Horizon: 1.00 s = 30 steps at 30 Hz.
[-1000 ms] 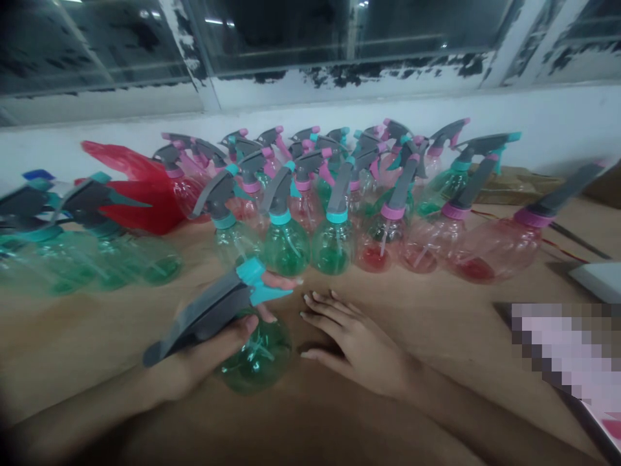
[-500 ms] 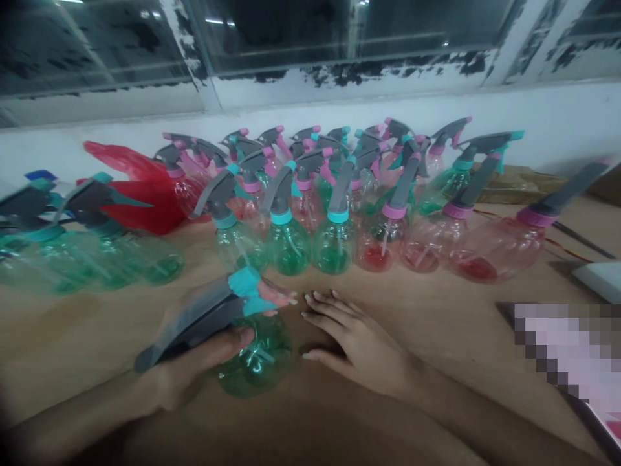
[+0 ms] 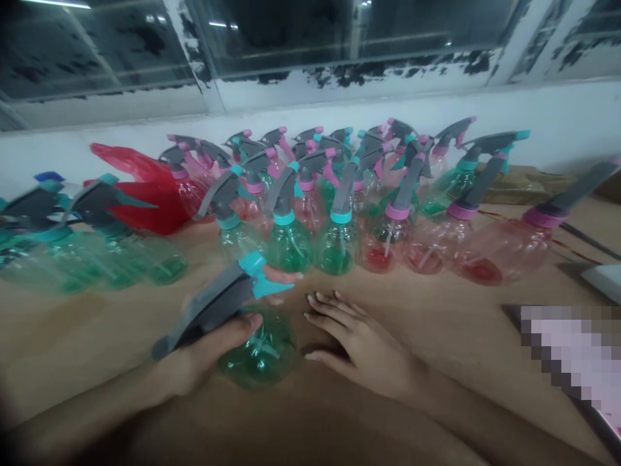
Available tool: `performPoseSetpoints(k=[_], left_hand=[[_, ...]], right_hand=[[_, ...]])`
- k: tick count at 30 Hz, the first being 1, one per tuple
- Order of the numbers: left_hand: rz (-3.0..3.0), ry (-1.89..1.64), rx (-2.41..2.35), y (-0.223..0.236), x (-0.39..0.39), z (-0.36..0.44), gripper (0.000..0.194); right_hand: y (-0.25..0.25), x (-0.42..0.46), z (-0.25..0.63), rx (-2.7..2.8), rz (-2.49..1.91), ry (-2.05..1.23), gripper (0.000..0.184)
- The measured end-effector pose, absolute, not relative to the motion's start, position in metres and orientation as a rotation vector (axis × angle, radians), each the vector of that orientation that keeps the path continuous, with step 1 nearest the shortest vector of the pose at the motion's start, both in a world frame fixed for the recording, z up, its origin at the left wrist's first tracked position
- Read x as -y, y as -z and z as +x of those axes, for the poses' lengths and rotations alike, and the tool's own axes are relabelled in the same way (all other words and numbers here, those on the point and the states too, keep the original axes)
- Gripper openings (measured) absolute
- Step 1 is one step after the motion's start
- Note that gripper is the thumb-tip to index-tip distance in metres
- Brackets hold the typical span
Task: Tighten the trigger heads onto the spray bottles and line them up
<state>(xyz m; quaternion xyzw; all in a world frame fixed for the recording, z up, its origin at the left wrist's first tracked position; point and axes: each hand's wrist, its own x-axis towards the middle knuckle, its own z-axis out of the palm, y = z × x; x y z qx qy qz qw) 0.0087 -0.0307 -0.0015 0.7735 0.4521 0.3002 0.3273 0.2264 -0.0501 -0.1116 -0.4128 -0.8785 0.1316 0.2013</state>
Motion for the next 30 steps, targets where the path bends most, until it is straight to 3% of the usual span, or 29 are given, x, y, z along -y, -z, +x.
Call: performPoseSetpoints(k=[7,15,30], left_hand=[[2.037,-0.807,-1.067,-0.004,0.035,0.012,0.020],[2.061,-0.871,-0.960,-0.008,0.030,0.017,0.039],[2.105,-0.826,-1.017,-0.009,0.032,0.016,0.034]], right_hand=[[0.113,0.050,0.227,2.475,-1.159,-0.358,0.056],[0.112,0.050,0.226,2.438,-1.131,-0.381,0.057],[0.111,0.049,0.226,2.455,-1.137,-0.360,0.057]])
